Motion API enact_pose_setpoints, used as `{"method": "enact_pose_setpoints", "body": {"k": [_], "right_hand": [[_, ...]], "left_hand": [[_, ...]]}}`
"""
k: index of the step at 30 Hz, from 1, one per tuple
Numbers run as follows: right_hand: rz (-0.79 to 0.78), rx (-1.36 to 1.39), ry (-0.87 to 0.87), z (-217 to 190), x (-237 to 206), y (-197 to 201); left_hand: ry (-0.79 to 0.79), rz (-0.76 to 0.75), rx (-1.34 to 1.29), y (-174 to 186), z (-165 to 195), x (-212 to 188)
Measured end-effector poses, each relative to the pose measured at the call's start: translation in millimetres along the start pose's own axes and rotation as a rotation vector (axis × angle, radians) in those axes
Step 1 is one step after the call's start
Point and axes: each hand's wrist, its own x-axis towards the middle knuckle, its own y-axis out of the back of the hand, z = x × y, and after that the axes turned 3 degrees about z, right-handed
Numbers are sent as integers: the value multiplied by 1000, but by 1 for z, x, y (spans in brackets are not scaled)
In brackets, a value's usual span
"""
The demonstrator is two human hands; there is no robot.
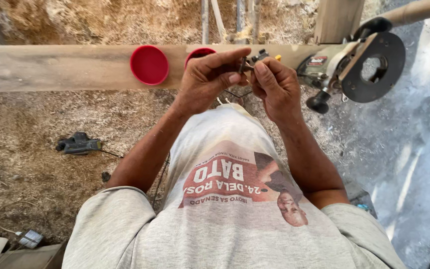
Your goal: The person stands at a workbench and picks small metal parts one at a time from a red bowl, turns and looks over each part in both hands, and sets some parts on the bench beside the bowl while reaching back into the bowl for the next piece.
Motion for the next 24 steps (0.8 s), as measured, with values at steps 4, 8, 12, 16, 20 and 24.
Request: {"method": "enact_pose_setpoints", "body": {"k": [4, 8, 12, 16, 20, 24], "right_hand": [[-8, -11, 7, -2, -12, 19], [-33, 136, -51, -2, -17, 32], [-78, 184, -87, -4, -19, 41], [-87, 171, -43, -7, -22, 50], [-67, 141, -42, -8, -23, 53], [-75, 90, -22, -9, -22, 54]], "left_hand": [[10, -40, 113, -13, -5, -2], [15, -5, 18, -28, -14, -2], [-36, 15, -37, -37, -21, 3], [-5, 17, -54, -44, -29, 6], [6, 45, -108, -49, -33, 11], [-6, 55, -17, -50, -29, 12]]}}
